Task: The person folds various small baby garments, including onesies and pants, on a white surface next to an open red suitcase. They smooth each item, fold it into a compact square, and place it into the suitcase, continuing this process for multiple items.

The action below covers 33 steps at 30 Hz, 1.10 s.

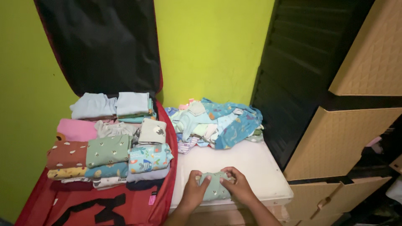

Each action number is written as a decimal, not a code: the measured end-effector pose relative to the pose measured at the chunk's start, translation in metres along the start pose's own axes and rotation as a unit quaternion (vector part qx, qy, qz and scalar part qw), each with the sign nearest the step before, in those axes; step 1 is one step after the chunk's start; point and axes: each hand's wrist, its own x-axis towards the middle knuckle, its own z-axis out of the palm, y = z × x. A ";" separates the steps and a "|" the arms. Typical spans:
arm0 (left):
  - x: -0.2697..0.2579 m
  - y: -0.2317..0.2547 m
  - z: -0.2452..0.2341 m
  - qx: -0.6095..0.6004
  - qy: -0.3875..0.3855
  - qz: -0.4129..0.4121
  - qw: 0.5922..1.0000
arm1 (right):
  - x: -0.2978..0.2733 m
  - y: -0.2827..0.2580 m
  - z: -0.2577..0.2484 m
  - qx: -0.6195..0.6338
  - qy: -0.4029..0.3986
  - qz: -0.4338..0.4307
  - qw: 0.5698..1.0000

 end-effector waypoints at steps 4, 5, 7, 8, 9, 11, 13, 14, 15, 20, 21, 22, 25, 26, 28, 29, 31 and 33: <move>0.009 -0.009 -0.005 -0.113 -0.064 -0.057 0.990 | -0.004 -0.020 0.004 -0.038 -0.015 0.051 0.998; 0.009 -0.010 -0.008 -0.121 -0.082 -0.073 0.987 | -0.006 -0.023 0.003 -0.071 -0.012 0.085 0.994; 0.010 -0.011 -0.011 -0.134 -0.091 -0.096 0.982 | -0.005 -0.026 0.003 -0.074 -0.034 0.074 0.994; 0.010 -0.012 -0.012 -0.140 -0.095 -0.108 0.980 | -0.005 -0.027 0.003 -0.074 -0.046 0.070 0.994; 0.009 -0.012 -0.014 -0.162 -0.101 -0.107 0.976 | -0.007 -0.026 0.002 -0.068 -0.052 0.080 0.993; 0.008 -0.010 -0.016 -0.205 -0.113 -0.107 0.966 | -0.007 -0.026 -0.001 -0.057 -0.064 0.100 0.991; 0.007 -0.007 -0.017 -0.166 -0.111 -0.117 0.973 | -0.008 -0.024 -0.001 -0.058 -0.066 0.092 0.992; 0.006 -0.007 -0.018 -0.147 -0.111 -0.123 0.975 | -0.009 -0.023 -0.001 -0.059 -0.066 0.089 0.992; 0.006 -0.006 -0.018 -0.148 -0.111 -0.117 0.976 | -0.009 -0.023 0.000 -0.055 -0.065 0.088 0.992; 0.008 -0.009 -0.017 -0.173 -0.121 -0.107 0.972 | -0.009 -0.020 -0.002 -0.043 -0.069 0.087 0.993; 0.009 -0.010 -0.016 -0.169 -0.121 -0.112 0.972 | -0.009 -0.019 -0.002 -0.041 -0.067 0.082 0.994; 0.009 -0.012 -0.016 -0.165 -0.122 -0.118 0.972 | -0.009 -0.018 -0.002 -0.039 -0.064 0.078 0.994; 0.011 -0.015 -0.014 -0.157 -0.121 -0.105 0.974 | -0.012 -0.014 0.002 0.027 -0.051 0.084 0.995; 0.011 -0.014 -0.014 -0.155 -0.121 -0.096 0.976 | -0.013 -0.013 0.003 0.060 -0.046 0.090 0.993; 0.008 -0.011 -0.016 -0.168 -0.123 -0.111 0.972 | -0.012 -0.014 0.002 0.024 -0.047 0.078 0.996; 0.007 -0.009 -0.017 -0.174 -0.123 -0.119 0.970 | -0.012 -0.014 0.001 0.006 -0.047 0.072 0.996; 0.006 -0.004 -0.018 -0.156 -0.121 -0.103 0.975 | -0.010 -0.014 0.000 -0.021 -0.053 0.060 0.997; 0.004 -0.002 -0.019 -0.163 -0.117 -0.103 0.974 | -0.010 -0.012 0.001 -0.026 -0.052 0.058 0.997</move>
